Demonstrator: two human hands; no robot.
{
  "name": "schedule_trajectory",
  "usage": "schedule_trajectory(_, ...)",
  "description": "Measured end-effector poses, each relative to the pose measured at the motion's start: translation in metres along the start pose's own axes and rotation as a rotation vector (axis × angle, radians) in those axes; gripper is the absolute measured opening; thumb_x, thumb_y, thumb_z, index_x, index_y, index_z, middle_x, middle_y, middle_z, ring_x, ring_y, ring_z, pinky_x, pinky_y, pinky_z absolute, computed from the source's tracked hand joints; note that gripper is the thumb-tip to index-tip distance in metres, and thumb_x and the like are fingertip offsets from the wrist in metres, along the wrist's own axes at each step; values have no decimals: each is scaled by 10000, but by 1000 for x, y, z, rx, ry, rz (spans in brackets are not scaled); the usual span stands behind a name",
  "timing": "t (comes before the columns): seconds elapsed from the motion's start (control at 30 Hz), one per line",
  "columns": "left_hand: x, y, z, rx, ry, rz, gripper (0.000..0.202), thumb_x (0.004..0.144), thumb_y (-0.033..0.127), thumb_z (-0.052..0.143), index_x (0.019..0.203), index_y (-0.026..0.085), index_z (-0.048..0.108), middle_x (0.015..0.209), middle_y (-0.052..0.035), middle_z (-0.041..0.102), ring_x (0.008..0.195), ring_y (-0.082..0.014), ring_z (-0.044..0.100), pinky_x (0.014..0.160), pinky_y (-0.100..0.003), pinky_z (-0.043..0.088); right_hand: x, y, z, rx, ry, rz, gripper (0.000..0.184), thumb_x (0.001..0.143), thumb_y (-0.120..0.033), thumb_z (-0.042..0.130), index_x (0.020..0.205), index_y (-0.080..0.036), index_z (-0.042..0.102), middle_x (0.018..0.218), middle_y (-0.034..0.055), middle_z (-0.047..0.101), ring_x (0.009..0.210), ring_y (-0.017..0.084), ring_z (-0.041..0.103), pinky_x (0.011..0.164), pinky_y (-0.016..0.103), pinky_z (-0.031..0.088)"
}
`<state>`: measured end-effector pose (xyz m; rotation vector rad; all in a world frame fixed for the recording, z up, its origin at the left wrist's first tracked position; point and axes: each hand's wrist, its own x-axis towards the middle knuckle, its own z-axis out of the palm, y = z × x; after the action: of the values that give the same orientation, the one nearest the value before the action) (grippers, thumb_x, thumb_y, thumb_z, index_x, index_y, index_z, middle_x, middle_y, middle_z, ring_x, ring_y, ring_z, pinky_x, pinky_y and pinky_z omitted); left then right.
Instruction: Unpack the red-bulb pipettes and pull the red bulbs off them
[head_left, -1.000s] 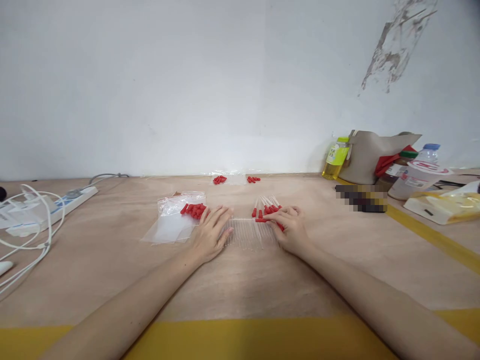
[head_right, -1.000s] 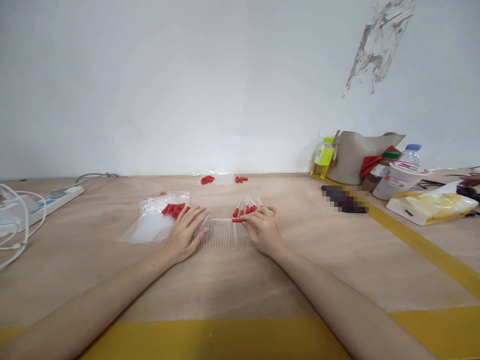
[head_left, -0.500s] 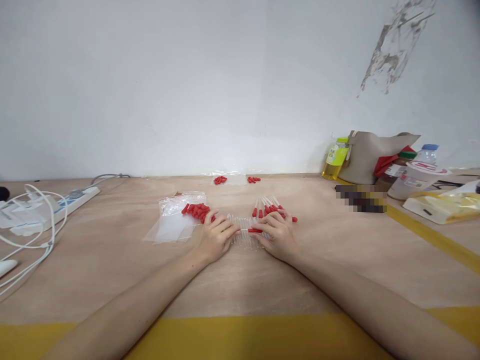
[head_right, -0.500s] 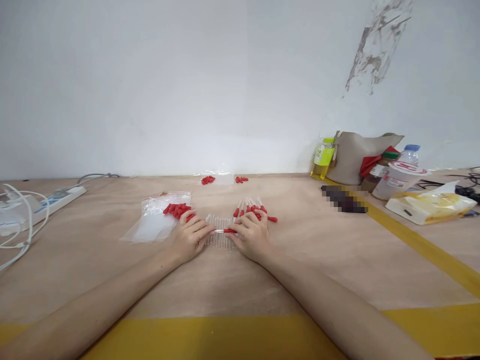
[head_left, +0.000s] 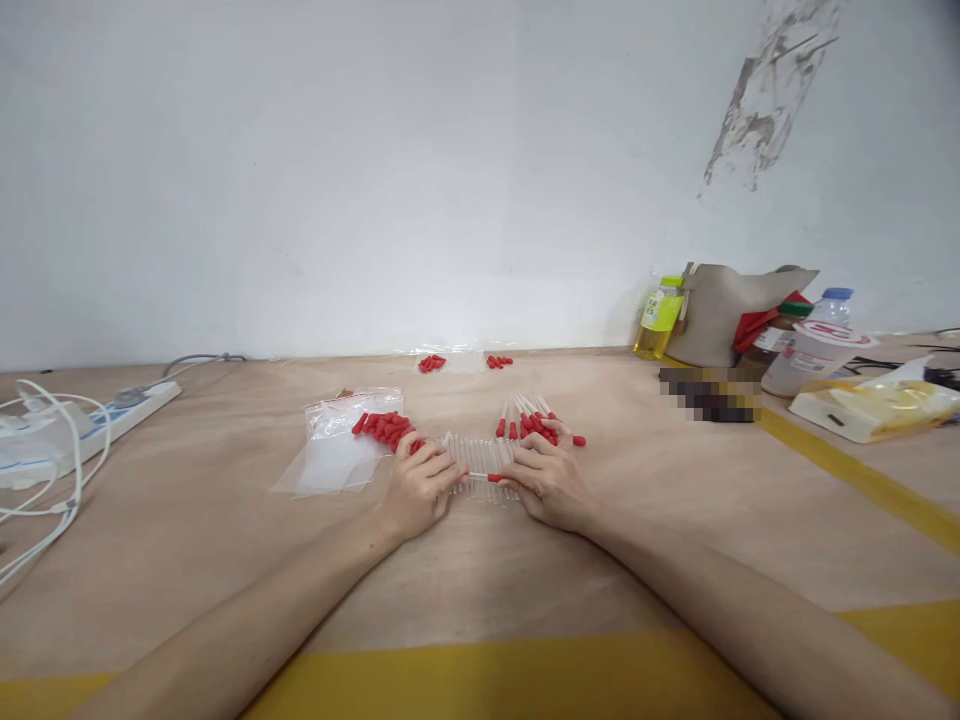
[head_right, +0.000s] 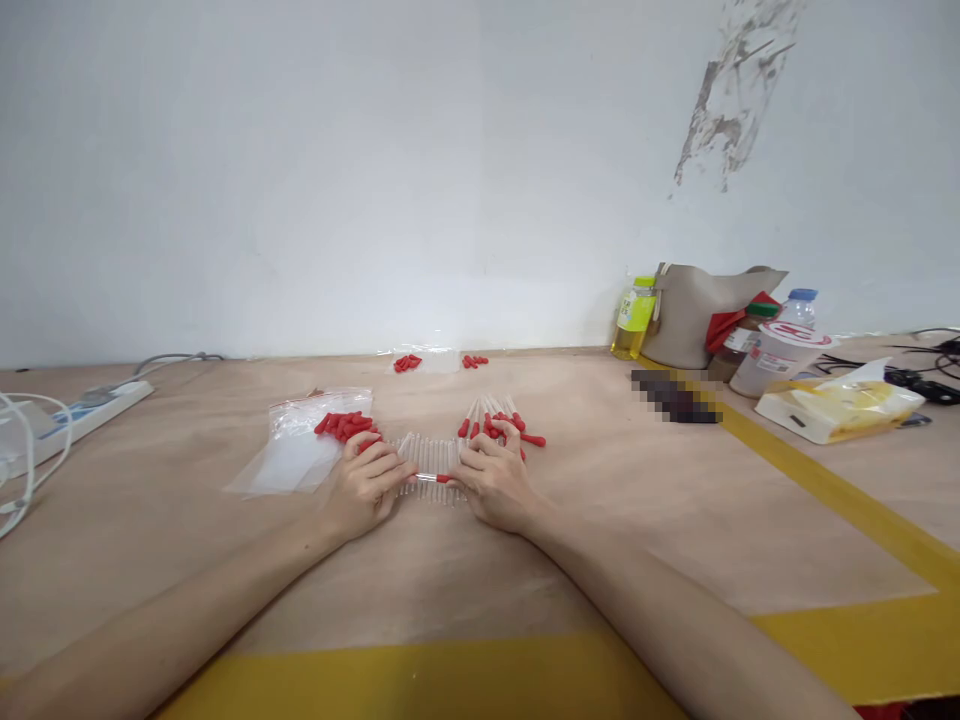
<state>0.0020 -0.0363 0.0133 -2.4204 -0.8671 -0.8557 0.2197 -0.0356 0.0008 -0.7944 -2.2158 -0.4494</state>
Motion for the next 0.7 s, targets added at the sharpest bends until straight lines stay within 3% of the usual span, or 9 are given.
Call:
schedule_trajectory(0.33, -2, 2, 2, 4, 30, 47, 178, 848, 187, 449, 797, 199, 620, 665, -1, 636, 698, -149, 537, 766, -358, 353, 1, 2, -7, 98, -61, -8, 198, 850, -285, 471, 737, -222, 621, 639, -23, 565, 772, 137, 466, 859, 380, 204)
schedule_trajectory(0.47, -9, -9, 1, -17, 56, 15, 185, 840, 165, 444, 813, 200, 624, 694, -13, 641, 698, -151, 546, 711, -336, 384, -1, 14, -14, 153, -77, 30, 162, 830, -259, 492, 759, -223, 633, 668, -11, 589, 793, 146, 482, 878, 393, 202)
schedule_trajectory(0.57, -16, -29, -6, -30, 158, -167, 190, 843, 167, 434, 852, 193, 623, 750, -28, 634, 713, -152, 559, 676, -308, 423, -3, 42, -23, 167, 5, 229, 154, 805, -258, 511, 732, -212, 639, 706, 6, 608, 776, 149, 502, 878, 396, 243)
schedule_trajectory(0.7, -21, -46, -10, -47, 121, -375, 233, 870, 227, 393, 943, 191, 611, 836, -40, 595, 747, -153, 570, 658, -282, 465, -9, 89, -29, 285, -9, 548, 228, 761, -344, 524, 817, -174, 666, 729, 42, 607, 620, 129, 501, 604, 271, 386)
